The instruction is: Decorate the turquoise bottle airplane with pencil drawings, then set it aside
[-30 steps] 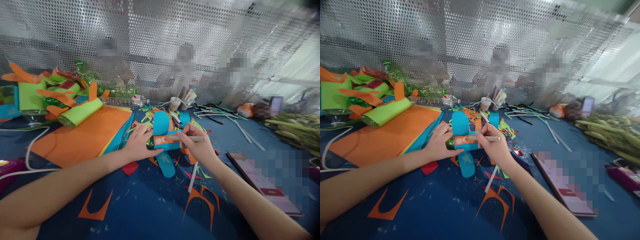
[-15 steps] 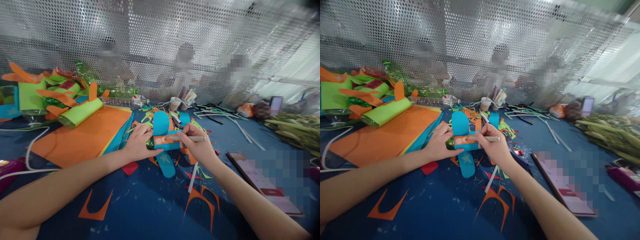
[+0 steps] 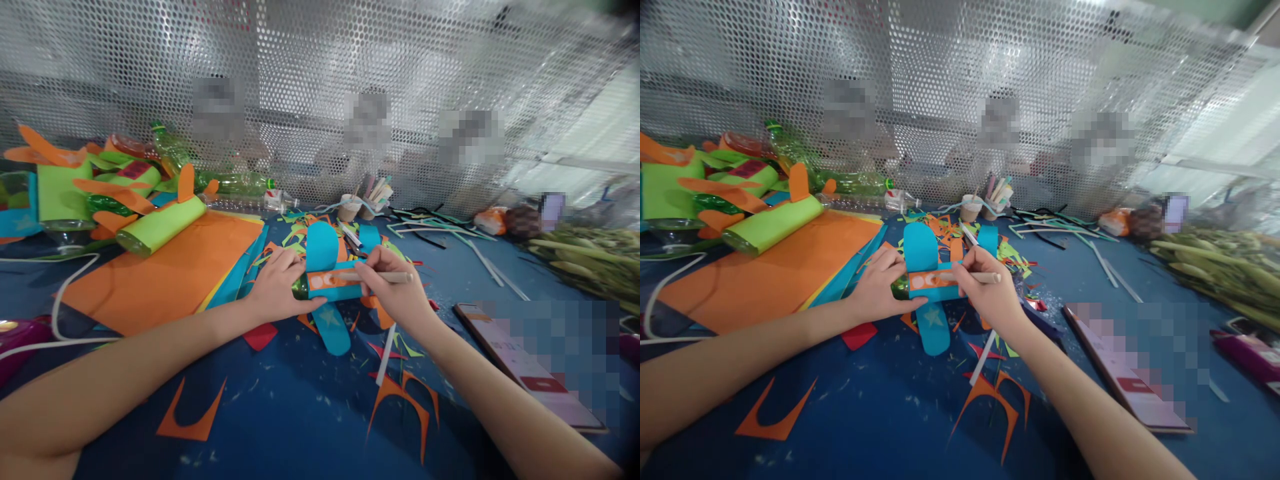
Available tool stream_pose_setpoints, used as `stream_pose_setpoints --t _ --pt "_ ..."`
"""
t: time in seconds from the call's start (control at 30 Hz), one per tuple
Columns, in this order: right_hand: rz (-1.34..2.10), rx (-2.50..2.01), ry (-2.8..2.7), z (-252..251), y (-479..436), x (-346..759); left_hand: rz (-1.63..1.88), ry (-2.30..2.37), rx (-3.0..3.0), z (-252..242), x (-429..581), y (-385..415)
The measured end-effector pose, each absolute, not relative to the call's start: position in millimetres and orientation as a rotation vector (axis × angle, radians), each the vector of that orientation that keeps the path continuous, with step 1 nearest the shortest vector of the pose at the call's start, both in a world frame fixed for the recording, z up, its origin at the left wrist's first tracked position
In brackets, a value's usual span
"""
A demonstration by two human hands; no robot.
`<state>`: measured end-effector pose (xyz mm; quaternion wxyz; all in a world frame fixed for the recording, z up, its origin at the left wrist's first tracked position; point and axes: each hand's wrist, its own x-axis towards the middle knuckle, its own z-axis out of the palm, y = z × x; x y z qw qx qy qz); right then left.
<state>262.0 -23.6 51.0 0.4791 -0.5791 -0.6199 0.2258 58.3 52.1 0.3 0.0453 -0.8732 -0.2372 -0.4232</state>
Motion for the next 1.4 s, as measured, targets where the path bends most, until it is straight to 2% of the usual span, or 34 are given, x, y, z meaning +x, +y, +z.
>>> stream_pose_setpoints --t 1.4 --pt "0.526 -1.421 -1.504 55.4 -24.8 262.5 -1.265 -0.730 -2.670 -0.5 58.3 53.5"
